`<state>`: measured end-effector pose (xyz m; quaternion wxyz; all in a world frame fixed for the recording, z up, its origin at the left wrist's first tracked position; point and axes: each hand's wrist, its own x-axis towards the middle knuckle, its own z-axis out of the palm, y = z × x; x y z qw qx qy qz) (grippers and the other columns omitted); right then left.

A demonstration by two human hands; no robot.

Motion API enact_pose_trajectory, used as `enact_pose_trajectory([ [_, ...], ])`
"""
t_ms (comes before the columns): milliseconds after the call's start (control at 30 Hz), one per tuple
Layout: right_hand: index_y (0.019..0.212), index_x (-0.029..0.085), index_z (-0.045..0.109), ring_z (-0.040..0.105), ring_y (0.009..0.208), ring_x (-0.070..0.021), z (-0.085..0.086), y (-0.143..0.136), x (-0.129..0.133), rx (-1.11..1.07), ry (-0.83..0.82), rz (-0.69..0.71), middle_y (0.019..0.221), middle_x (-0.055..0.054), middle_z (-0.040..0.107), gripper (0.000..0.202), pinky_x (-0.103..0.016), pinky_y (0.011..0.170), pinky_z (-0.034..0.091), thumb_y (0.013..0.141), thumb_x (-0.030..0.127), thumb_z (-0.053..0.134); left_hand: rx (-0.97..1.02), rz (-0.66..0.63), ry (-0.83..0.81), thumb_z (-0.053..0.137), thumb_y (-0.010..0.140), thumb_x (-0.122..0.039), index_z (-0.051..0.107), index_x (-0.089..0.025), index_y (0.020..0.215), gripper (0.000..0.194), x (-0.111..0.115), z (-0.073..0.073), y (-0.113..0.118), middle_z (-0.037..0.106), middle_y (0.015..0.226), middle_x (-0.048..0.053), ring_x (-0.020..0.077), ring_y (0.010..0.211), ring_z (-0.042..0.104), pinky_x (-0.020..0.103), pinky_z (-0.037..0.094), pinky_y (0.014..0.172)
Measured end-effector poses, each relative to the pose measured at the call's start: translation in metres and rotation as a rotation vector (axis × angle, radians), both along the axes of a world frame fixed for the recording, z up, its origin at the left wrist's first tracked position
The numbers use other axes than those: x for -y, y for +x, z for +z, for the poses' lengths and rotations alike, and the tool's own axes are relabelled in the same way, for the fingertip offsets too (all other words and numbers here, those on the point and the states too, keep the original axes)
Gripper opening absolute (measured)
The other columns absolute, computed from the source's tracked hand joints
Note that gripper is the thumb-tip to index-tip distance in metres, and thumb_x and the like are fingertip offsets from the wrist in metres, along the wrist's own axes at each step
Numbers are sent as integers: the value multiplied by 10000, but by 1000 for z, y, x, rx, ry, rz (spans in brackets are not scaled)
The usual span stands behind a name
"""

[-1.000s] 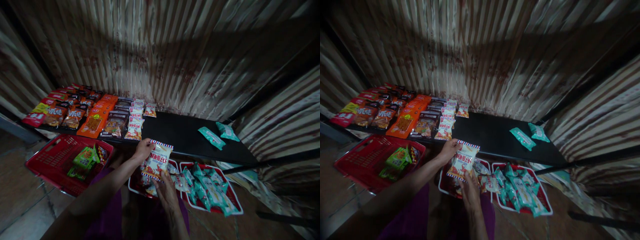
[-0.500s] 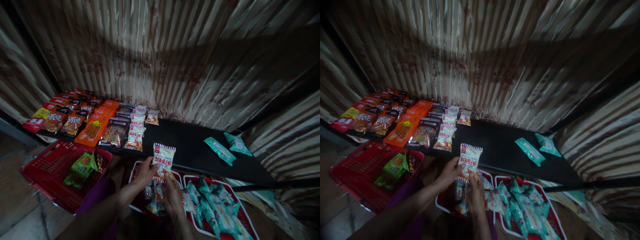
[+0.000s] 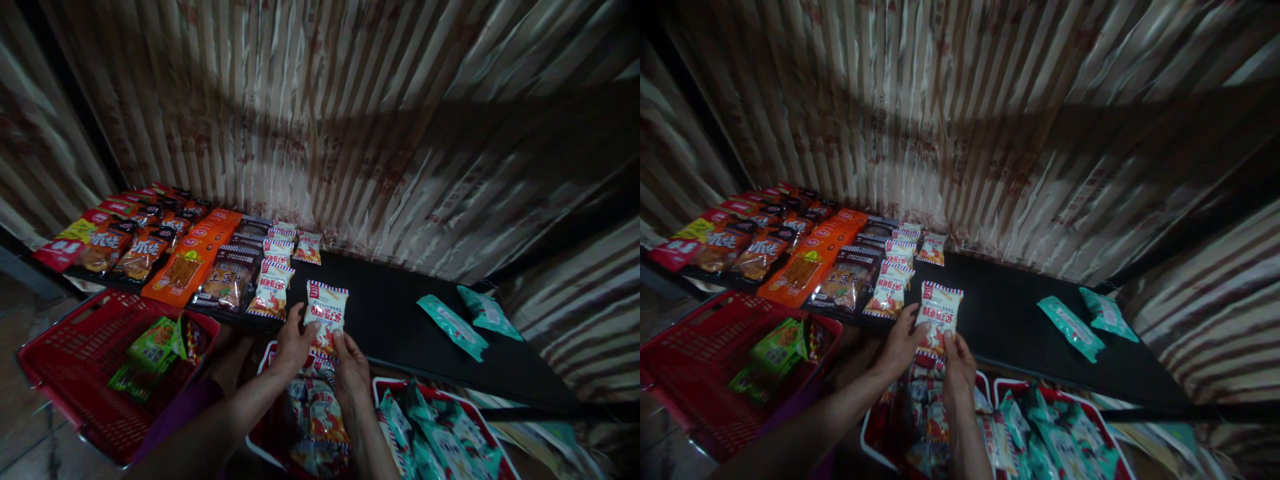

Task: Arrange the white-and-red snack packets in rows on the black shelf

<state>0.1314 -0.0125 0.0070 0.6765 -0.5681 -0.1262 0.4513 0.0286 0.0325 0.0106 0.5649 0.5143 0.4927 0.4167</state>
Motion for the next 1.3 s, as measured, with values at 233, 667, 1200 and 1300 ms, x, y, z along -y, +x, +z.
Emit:
enact_pose_trajectory([
  [233, 890, 166, 686, 657, 672, -145, -10, 18, -45, 61, 79, -89, 770, -17, 727, 467, -247, 655, 522, 503, 401, 800, -118, 18, 224, 523, 767, -149, 404, -176, 1323, 569, -25, 4, 17, 515, 1299, 113, 195, 1144, 522, 356, 382, 1011],
  [667, 890, 150, 688, 653, 668, -167, -2, 44, -131, 137, 155, -86, 736, -22, 717, 481, -287, 669, 532, 471, 358, 801, -342, 194, 416, 354, 792, -55, 400, -116, 1337, 550, -75, 9, 50, 425, 1361, 149, 215, 1309, 346, 371, 308, 1092],
  [1200, 845, 144, 693, 642, 658, -174, -12, 49, -173, 234, 130, -139, 679, -13, 699, 427, -297, 652, 531, 473, 337, 776, -467, 114, 459, 416, 753, -81, 273, -34, 1387, 652, -93, -7, 71, 148, 1505, 205, 278, 1403, 25, 456, 167, 1147],
  [1300, 845, 144, 697, 643, 653, -181, -15, 50, -179, 239, 104, -116, 667, -13, 698, 419, -302, 640, 530, 476, 327, 772, -462, 114, 460, 421, 759, -94, 254, -21, 1391, 657, -98, -12, 72, 154, 1500, 217, 282, 1402, 41, 453, 162, 1149],
])
